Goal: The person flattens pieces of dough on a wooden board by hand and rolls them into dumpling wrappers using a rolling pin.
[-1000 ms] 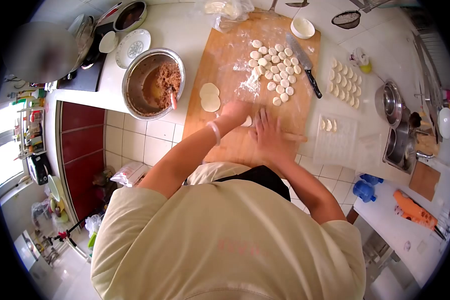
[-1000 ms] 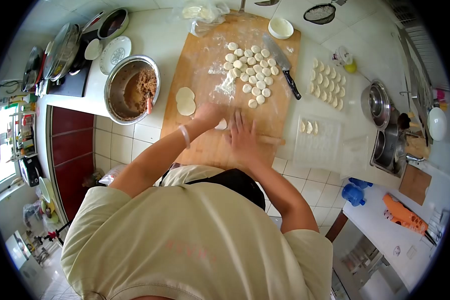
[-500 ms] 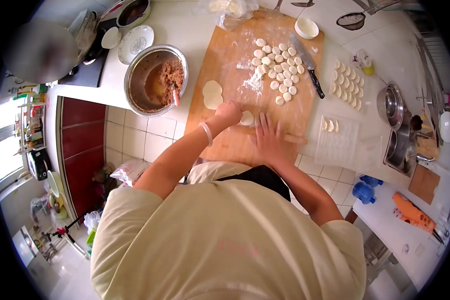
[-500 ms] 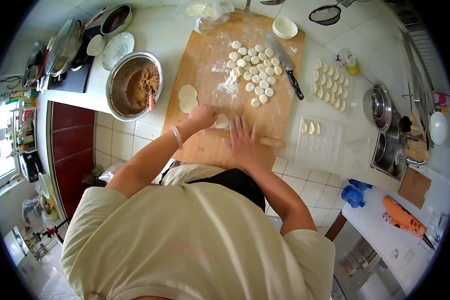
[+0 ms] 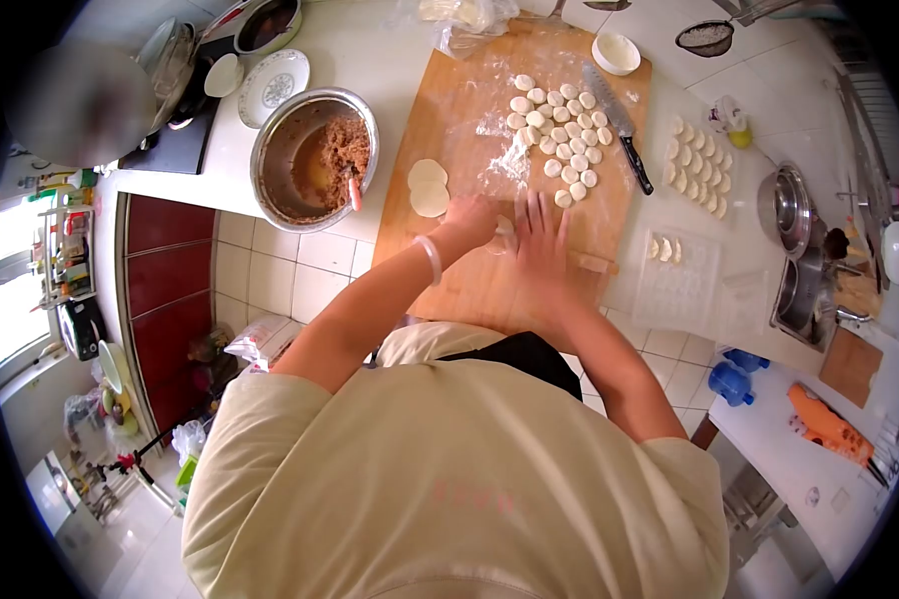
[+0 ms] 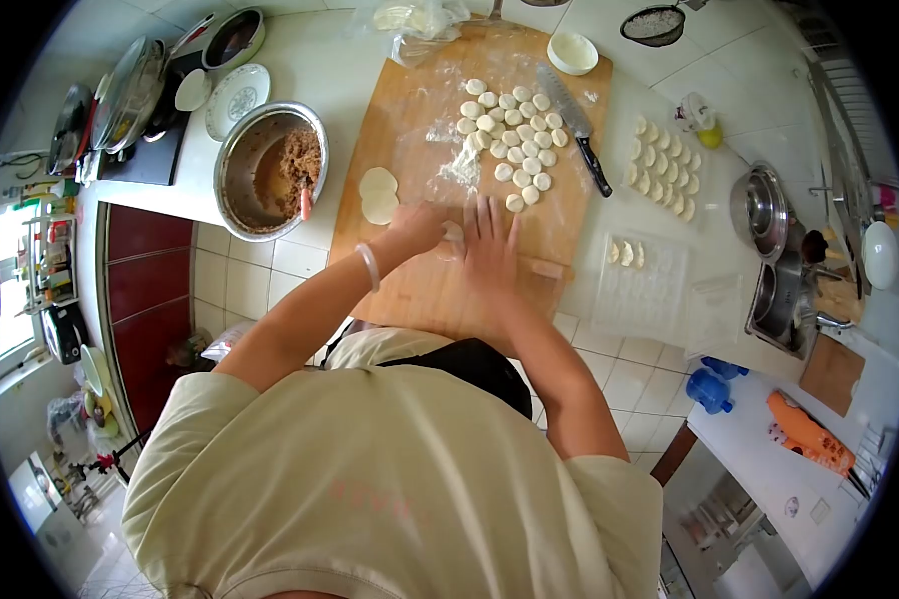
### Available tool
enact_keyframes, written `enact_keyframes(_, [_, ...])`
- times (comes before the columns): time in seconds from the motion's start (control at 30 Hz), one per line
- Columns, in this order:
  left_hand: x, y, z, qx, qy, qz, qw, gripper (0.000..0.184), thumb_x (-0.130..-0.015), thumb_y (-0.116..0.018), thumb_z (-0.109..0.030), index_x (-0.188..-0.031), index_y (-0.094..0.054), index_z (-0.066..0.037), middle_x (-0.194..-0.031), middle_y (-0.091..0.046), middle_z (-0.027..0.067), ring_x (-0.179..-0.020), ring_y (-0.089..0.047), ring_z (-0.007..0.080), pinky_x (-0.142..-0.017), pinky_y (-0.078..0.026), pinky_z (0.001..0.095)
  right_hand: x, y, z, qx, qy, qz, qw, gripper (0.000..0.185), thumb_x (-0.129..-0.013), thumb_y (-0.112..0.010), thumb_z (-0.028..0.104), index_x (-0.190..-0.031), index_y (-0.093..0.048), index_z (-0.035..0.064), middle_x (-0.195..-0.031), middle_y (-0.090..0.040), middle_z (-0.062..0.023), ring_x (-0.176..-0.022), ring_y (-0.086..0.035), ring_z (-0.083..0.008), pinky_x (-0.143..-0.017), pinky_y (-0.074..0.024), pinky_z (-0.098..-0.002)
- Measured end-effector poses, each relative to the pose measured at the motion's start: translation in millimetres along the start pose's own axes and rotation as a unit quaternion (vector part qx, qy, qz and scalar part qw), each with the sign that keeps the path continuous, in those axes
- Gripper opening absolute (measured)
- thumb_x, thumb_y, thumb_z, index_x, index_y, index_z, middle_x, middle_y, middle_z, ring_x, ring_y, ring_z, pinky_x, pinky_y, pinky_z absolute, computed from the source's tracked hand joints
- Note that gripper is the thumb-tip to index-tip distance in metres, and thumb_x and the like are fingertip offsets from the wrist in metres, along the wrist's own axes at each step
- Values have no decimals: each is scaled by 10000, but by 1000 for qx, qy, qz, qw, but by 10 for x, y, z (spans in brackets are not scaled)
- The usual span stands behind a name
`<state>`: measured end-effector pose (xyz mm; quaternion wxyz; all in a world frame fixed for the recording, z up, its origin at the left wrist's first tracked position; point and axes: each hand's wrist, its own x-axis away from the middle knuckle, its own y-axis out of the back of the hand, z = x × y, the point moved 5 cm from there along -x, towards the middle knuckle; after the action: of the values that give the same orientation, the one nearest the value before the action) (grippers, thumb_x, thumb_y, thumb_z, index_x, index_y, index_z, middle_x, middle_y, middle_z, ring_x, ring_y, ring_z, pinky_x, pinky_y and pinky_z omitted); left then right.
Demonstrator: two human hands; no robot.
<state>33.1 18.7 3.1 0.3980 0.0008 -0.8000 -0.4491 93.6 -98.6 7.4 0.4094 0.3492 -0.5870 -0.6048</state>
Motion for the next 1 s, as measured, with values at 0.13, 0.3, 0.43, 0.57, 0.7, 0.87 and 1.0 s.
enact_keyframes(0.13, [-131, -112, 24, -37, -72, -73, 994, 203, -863, -617, -222, -1019, -722, -145, -1029, -711, 122, -987, -677, 312, -821, -540, 439, 67, -134, -51, -6, 11, -20, 1000, 700, -978, -471, 422, -1515, -280, 17, -1595, -247, -169, -1491, -199, -319, -1161, -109, -636])
enact_keyframes(0.3, [96, -135, 236, 54, -53, -68, 995, 203, -865, -619, -201, -1030, -723, -143, -1043, -711, 130, -988, -688, 303, -793, -555, 411, 620, 43, 153, -69, 17, 37, 997, 633, -995, -455, 391, -1511, -309, 55, -1586, -273, -159, -1492, -202, -306, -1170, -126, -617])
enact_keyframes(0.43, [-74, -48, 61, -11, -21, -33, 999, 194, -850, -649, -191, -1023, -722, -140, -1035, -713, 110, -976, -685, 295, -791, -551, 419, 41, -17, 38, -8, 9, 5, 1000, 654, -987, -470, 401, -1507, -311, 38, -1591, -261, -168, -1494, -198, -311, -1165, -114, -628])
enact_keyframes(0.57, [-216, -215, 139, -15, -27, -54, 998, 201, -823, -688, -172, -1019, -720, -135, -1036, -714, 93, -955, -687, 296, -795, -548, 427, 221, -192, 2, -43, 1, -11, 999, 653, -980, -486, 397, -1502, -319, 44, -1585, -274, -161, -1492, -204, -306, -1163, -123, -627])
enact_keyframes(0.7, [-127, -335, 363, 91, -57, -59, 992, 183, -825, -682, -178, -996, -731, -137, -1003, -721, 92, -953, -688, 297, -799, -549, 427, 655, -128, 114, -89, 16, 52, 995, 641, -987, -474, 395, -1507, -318, 55, -1582, -283, -156, -1491, -212, -299, -1164, -133, -623])
enact_keyframes(0.87, [-43, -6, 14, 5, -32, -63, 997, 172, -832, -663, -201, -965, -735, -121, -965, -724, 108, -959, -685, 305, -815, -544, 435, -16, -43, -15, -38, 0, -34, 999, 649, -971, -489, 406, -1493, -339, 51, -1574, -295, -159, -1469, -258, -302, -1148, -138, -645])
enact_keyframes(1.0, [-196, -162, 151, -37, -18, -70, 997, 208, -840, -657, -209, -1003, -728, -101, -1000, -723, 112, -973, -688, 307, -821, -550, 433, 280, -57, 23, -44, 5, -24, 999, 649, -959, -511, 418, -1474, -370, 50, -1569, -307, -157, -1473, -247, -310, -1154, -133, -637])
